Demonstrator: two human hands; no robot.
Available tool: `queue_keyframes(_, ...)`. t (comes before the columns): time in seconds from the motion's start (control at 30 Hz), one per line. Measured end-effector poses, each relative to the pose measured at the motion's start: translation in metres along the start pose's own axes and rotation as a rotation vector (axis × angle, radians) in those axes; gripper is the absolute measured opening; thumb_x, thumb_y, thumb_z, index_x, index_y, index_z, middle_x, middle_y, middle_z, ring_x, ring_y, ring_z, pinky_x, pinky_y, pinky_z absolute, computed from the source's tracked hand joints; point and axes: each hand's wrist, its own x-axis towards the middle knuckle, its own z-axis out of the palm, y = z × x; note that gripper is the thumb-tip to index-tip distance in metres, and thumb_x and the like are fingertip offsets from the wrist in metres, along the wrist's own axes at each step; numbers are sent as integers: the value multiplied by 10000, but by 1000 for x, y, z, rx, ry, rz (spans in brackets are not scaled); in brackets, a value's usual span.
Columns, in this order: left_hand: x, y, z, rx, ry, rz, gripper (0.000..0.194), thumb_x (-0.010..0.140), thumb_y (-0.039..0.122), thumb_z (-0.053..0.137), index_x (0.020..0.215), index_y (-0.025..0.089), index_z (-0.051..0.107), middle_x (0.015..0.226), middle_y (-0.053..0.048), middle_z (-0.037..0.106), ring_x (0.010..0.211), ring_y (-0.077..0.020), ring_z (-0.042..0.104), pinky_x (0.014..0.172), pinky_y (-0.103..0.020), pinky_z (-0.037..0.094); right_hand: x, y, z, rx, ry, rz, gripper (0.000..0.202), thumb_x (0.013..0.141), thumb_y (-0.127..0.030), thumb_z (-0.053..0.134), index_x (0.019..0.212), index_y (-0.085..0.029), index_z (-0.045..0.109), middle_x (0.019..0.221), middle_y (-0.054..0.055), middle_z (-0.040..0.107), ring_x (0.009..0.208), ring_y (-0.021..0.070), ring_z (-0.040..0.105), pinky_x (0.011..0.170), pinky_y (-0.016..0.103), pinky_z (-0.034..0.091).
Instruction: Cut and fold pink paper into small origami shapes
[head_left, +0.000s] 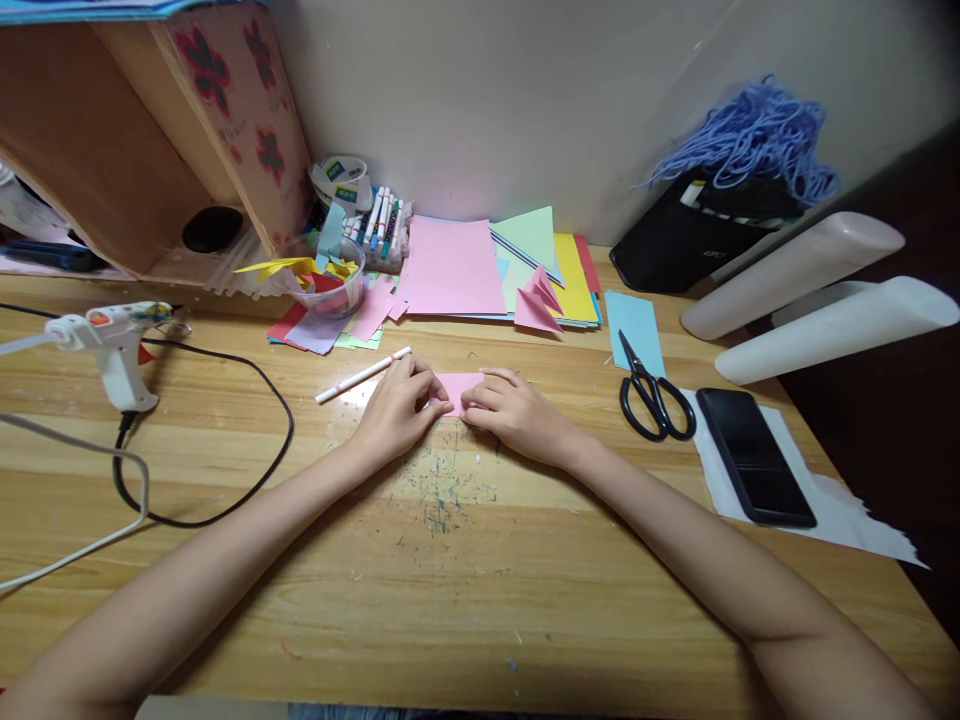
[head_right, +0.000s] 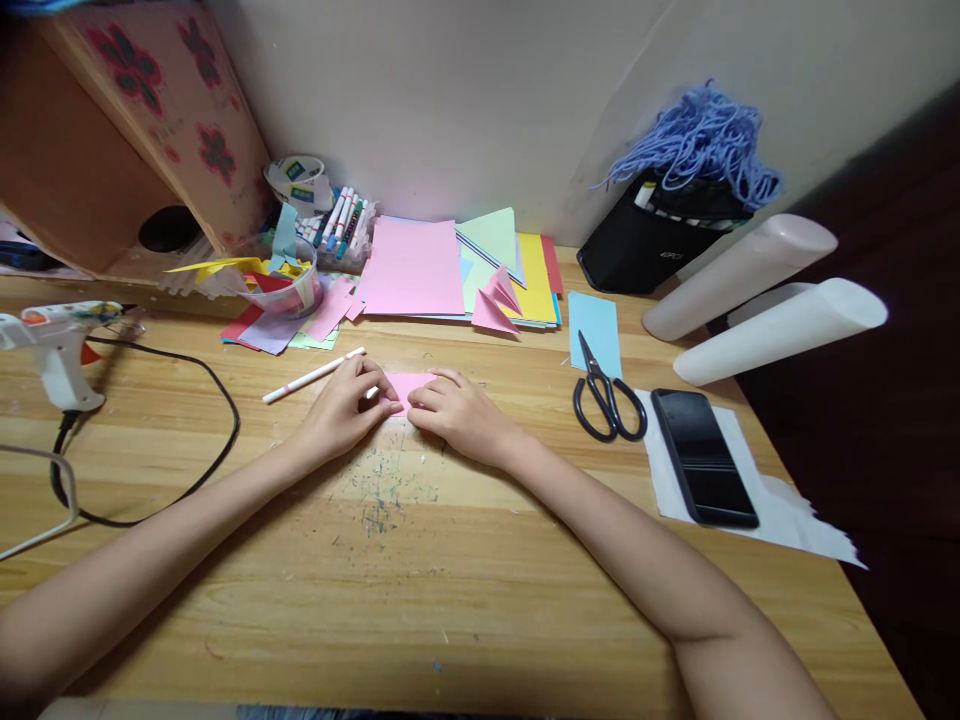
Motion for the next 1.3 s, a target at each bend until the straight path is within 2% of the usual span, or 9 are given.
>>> queue_keyframes(0.13,0,0,1,0,3,-5,55,772,230,617,769,175,613,847,-27,484,836,-172,458,730,-318,385,0,2,0,38,30,-7,190,876,-122,439,788,-163,602,907,40,655,819,145,551,905,354,393)
queue_keyframes(0.23,0,0,2,0,3,-11,36,774,213,606,771,177,613,852,-28,488,839,-171,461,741,-324,387,-2,5,2,82,46,10,194,845,-83,444,739,-155,590,874,48,660,778,147,555,755,296,441)
queue_keyframes(0.37,0,0,2,6,-1,-13,36,782,197,582,772,175,610,861,-30,492,848,-171,465,758,-330,389,-5,8,2,90,78,39,219,824,-54,424,727,-149,596,803,56,663,723,144,559,649,266,429)
queue_keyframes(0.63,-4,7,5,69,34,-17,199,739,344,633,833,177,579,872,-36,485,873,-198,457,762,-351,393,-6,12,-1,86,59,2,218,787,-62,428,701,-164,601,784,55,660,719,149,567,643,267,415)
queue_keyframes(0.73,-5,9,5,68,26,-41,177,739,323,632,829,180,578,882,-40,483,887,-204,457,768,-356,396,-8,12,0,109,42,15,200,758,-60,444,709,-173,602,804,57,656,734,153,569,639,266,413)
queue_keyframes(0.83,-3,7,3,15,-28,-58,107,748,227,603,848,191,594,909,-42,480,897,-199,461,784,-355,402,-11,12,1,149,37,29,201,724,-47,452,742,-175,606,833,59,656,751,158,574,642,264,418)
queue_keyframes(0.97,3,0,-5,-84,-148,-71,221,726,104,545,918,200,599,954,-46,476,878,-181,467,755,-336,420,-11,12,-2,208,48,68,240,709,-36,444,836,-166,602,860,62,659,767,158,578,663,264,423)
queue_keyframes(1.1,3,-3,-13,-139,-222,-19,232,748,127,516,949,208,598,970,-46,479,873,-174,470,760,-332,426,-9,10,-3,240,46,125,171,760,-120,489,882,-172,598,802,47,646,719,149,561,646,260,416)
queue_keyframes(1.3,-3,1,-9,-12,-92,77,207,763,340,598,918,203,589,963,-52,522,894,-203,479,782,-365,403,-7,11,4,253,136,110,139,822,-162,480,862,-186,611,830,55,658,764,154,580,672,262,439)
